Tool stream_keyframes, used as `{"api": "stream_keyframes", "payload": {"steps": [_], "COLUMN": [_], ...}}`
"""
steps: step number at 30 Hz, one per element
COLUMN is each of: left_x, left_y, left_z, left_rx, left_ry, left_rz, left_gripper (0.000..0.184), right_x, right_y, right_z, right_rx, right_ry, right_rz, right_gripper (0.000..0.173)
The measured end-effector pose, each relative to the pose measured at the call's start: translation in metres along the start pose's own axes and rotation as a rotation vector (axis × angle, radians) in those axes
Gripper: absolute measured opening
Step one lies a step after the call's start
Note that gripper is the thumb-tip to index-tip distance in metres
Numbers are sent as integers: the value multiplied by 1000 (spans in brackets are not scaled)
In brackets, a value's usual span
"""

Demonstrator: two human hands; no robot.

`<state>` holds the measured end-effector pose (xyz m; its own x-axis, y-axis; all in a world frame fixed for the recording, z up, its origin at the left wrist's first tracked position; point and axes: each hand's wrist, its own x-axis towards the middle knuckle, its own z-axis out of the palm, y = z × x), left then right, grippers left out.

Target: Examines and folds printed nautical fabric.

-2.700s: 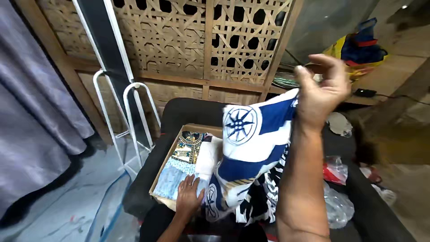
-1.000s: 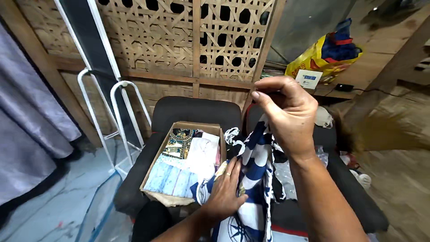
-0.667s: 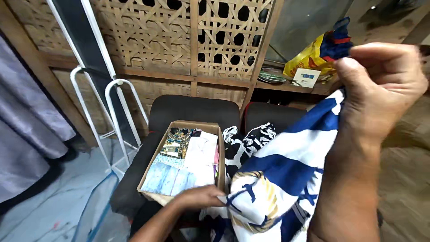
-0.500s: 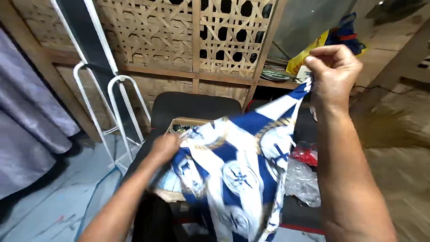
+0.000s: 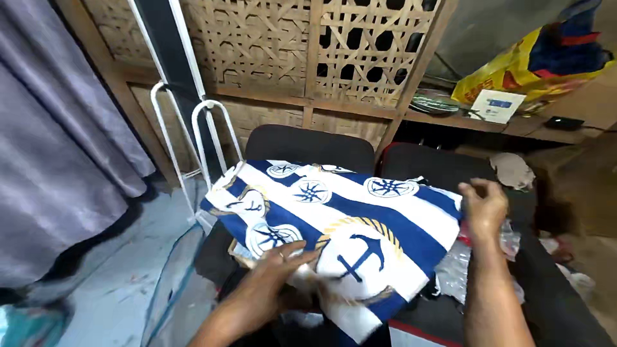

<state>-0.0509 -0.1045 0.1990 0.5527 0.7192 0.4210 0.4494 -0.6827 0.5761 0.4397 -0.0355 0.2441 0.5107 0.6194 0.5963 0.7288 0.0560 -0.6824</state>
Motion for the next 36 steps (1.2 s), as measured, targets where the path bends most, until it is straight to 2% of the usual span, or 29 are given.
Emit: {"api": "stream_keyframes", "payload": {"steps": [1,3,6,10,13,17,23,36], "left_x": [-2,-5,-2,11,16,2,3,-8], "left_y": [-11,-36,-70,-110,-135,-159,-158,-173], "left_z": [19,42,58,78,101,132,132,150], "left_rx": [-42,-21,165,256,320,444,453,478], "left_ry": [-169,-286,-252,-194,-231,-127,-128,161], "left_rz": [-95,-235,-412,-503,-560,-486,-503,-314], "left_gripper": [63,73,76,77,77,73,72,66], "right_x": [-10,-40,-101,-183,-225,-230,-232,-233], "right_y": [23,43,58,86,110,119,124,117], "right_z": [10,31,64,119,148,158,159,160], "right_rx": [-90,-208,-275,-409,-585,-638,-664,-703], "right_ry": [-128,-262,-403,-530,-518,-499,-500,-505], "right_rz": [88,142,196,262,197,190,176,179], "right_gripper": [54,64,69,67,63,62,63,62]}}
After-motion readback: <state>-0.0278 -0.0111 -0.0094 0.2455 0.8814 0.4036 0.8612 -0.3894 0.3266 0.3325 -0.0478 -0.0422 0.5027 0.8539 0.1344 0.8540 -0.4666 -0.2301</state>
